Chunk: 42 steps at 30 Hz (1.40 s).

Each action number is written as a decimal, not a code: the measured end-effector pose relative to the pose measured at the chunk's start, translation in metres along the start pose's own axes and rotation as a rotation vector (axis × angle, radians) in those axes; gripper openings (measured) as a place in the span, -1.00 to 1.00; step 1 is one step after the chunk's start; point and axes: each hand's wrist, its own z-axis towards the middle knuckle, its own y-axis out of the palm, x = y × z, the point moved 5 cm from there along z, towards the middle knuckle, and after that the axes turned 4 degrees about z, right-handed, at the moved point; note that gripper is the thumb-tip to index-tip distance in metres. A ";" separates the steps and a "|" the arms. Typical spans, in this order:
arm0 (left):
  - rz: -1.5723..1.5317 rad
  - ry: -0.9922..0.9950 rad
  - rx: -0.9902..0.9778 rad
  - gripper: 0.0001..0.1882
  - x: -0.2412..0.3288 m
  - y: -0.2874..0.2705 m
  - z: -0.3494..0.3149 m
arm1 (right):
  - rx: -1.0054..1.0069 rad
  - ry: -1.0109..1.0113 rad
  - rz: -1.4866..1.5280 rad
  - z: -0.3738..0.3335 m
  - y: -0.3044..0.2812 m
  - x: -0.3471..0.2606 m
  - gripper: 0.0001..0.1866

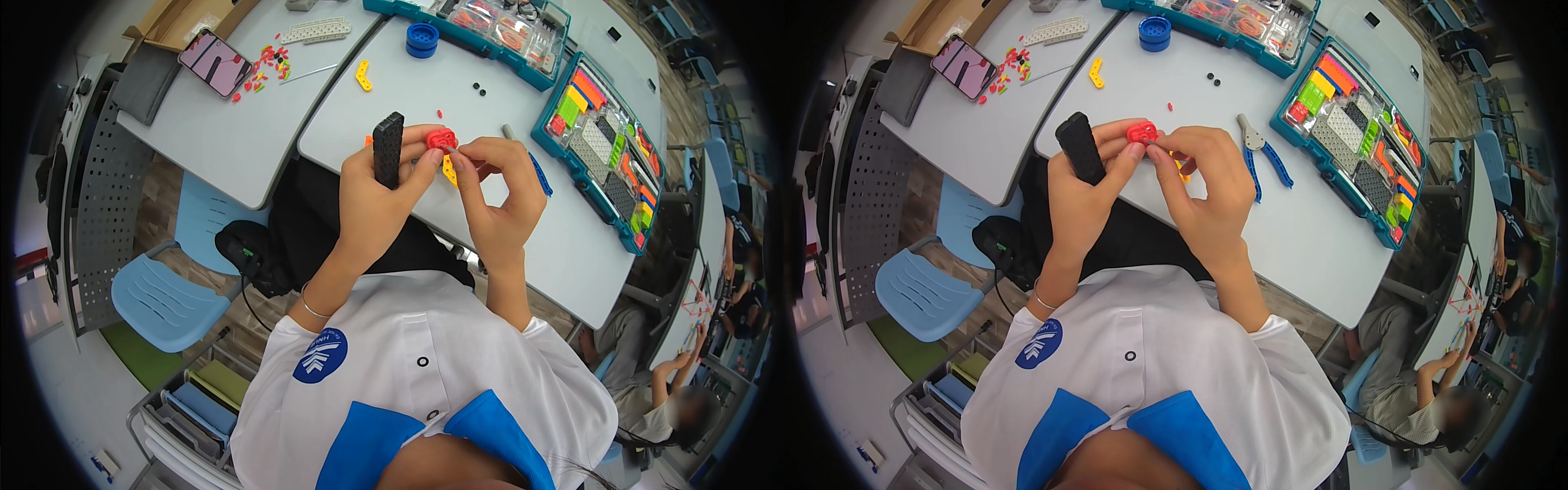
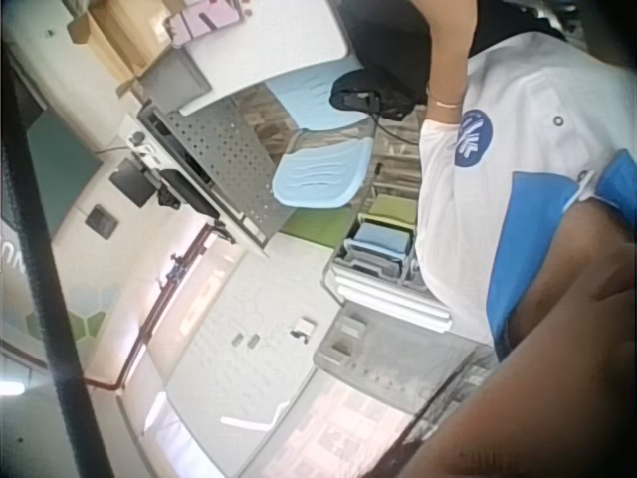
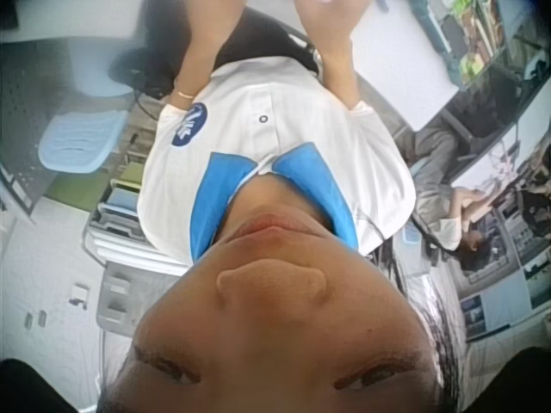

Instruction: The person assembles a toy robot using colorful plastic pieces and a black perforated strip. They connect red, yellow, and orange components to the strip, then attach a blue circular piece to the end.

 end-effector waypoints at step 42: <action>-0.235 -0.205 -0.390 -0.67 -0.013 -0.011 0.012 | -0.431 0.836 0.936 0.011 0.008 0.047 -0.73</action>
